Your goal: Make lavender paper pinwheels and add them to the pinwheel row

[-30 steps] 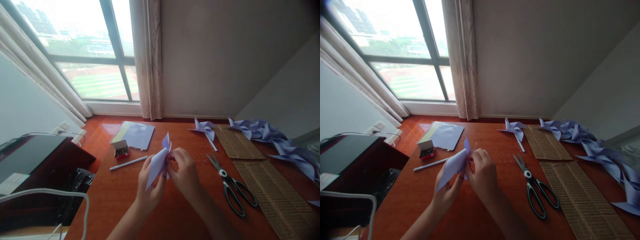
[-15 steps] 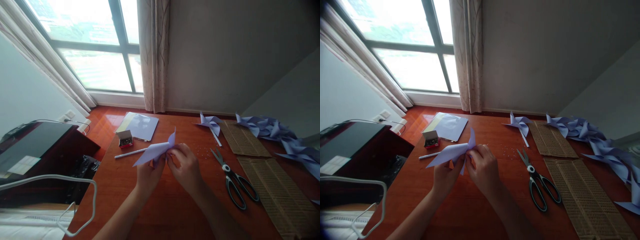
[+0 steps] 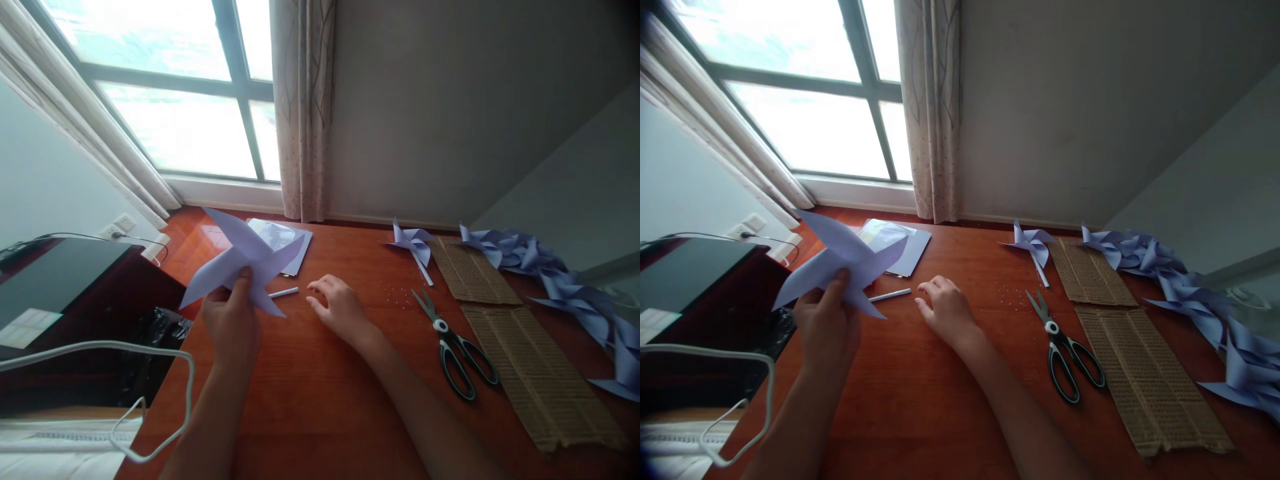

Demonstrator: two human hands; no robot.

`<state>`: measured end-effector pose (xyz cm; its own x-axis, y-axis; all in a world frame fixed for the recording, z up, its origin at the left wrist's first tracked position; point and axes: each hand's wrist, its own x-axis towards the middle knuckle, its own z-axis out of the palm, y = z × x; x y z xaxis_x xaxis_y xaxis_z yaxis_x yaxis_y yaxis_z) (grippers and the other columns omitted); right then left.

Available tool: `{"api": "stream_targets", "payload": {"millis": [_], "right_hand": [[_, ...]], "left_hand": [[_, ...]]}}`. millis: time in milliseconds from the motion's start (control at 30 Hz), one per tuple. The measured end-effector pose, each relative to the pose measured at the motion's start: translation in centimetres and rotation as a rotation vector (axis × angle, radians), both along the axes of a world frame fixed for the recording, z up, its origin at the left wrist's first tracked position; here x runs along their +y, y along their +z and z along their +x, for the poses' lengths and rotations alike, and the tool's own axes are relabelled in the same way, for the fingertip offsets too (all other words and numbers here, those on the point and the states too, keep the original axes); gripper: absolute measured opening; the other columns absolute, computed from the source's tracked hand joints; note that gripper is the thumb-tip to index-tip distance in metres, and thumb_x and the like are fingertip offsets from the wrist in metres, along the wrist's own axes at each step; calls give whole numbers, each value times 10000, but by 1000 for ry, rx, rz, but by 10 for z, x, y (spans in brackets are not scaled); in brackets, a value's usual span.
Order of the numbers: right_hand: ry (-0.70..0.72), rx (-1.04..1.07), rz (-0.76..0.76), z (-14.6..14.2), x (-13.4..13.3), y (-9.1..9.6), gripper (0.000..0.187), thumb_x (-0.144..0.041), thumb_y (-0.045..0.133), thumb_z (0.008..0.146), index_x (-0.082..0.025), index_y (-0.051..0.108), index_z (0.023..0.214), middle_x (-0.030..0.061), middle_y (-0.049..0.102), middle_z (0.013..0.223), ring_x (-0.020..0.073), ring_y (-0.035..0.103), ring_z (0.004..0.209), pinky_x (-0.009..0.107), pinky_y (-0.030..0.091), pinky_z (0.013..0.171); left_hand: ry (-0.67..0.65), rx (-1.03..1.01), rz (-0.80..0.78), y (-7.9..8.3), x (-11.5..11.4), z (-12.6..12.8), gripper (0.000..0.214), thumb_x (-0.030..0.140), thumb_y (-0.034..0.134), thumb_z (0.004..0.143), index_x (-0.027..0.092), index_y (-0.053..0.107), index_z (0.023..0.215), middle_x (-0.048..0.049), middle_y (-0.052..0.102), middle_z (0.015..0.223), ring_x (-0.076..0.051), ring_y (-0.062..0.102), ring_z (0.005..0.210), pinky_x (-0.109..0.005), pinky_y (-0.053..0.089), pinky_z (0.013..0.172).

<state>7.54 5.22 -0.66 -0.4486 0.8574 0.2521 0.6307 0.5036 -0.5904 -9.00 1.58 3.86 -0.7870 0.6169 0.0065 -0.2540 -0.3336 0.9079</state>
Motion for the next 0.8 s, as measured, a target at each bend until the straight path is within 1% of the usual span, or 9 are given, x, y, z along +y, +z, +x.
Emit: {"api": "stream_targets", "payload": {"millis": [67,133,267,367,467,533,600,700,800], "right_hand": [[46,-37,9,-17,5,-3,230,-238,697,901,-224,696,1131,76,666,1053,229,617,1013,352,521,877],[77,-67,19,-34,8,-4,265,-265,709,896,-233,697,1158,93,639,1086,253,583,1046,374,521,877],[112,-92,16,-47,7,-5,100,-279,719,888,-215,748,958,110,641,1088,266,562,1041,375,512,835],[120,-86,-21,-28,0,-1,63,-228,723,876,-203,729,819,88,686,997,235,598,960,344,493,801],[57,-50,-89,13,-5,9,92,-231,675,908,-208,718,830,36,703,821,183,616,763,316,476,711],[-2,13,-137,45,-5,17,144,-258,605,942,-202,707,856,30,717,829,171,630,741,310,479,695],[-119,324,-287,74,-4,22,141,-322,633,908,-202,706,896,29,712,846,173,631,751,301,482,671],[-274,774,-388,99,-2,23,210,-334,661,869,-202,725,1018,-8,613,738,141,542,669,276,431,611],[-265,1166,-477,101,-4,21,233,-304,644,868,-195,735,1052,-32,515,657,121,462,623,260,376,570]], "left_hand": [[-41,-78,56,3,3,1,223,225,840,636,152,713,804,13,676,766,-141,612,760,-249,514,765],[-82,-98,61,4,3,5,217,215,836,630,147,708,791,6,683,767,-142,624,778,-248,518,798],[-171,-85,36,-4,1,10,244,237,842,657,133,738,852,-18,727,843,-135,639,802,-243,508,824],[-190,-48,4,-9,-2,12,224,248,844,674,129,748,838,-10,717,808,-122,621,749,-215,488,739],[-218,-46,-3,-9,-4,14,215,244,849,676,131,756,835,-2,706,788,-113,603,721,-201,468,684],[-236,-44,-7,-8,-6,16,215,248,849,685,134,761,844,-8,717,818,-118,613,742,-207,475,712],[-249,-24,-20,-10,-8,20,204,264,846,699,136,759,832,-10,719,826,-120,617,742,-212,475,719],[-288,7,-46,-16,-10,25,199,288,843,717,136,751,806,-4,695,771,-120,600,706,-214,459,674],[-329,48,-89,-24,-11,30,215,312,841,729,127,741,774,-1,666,714,-119,572,655,-218,439,626]]}}
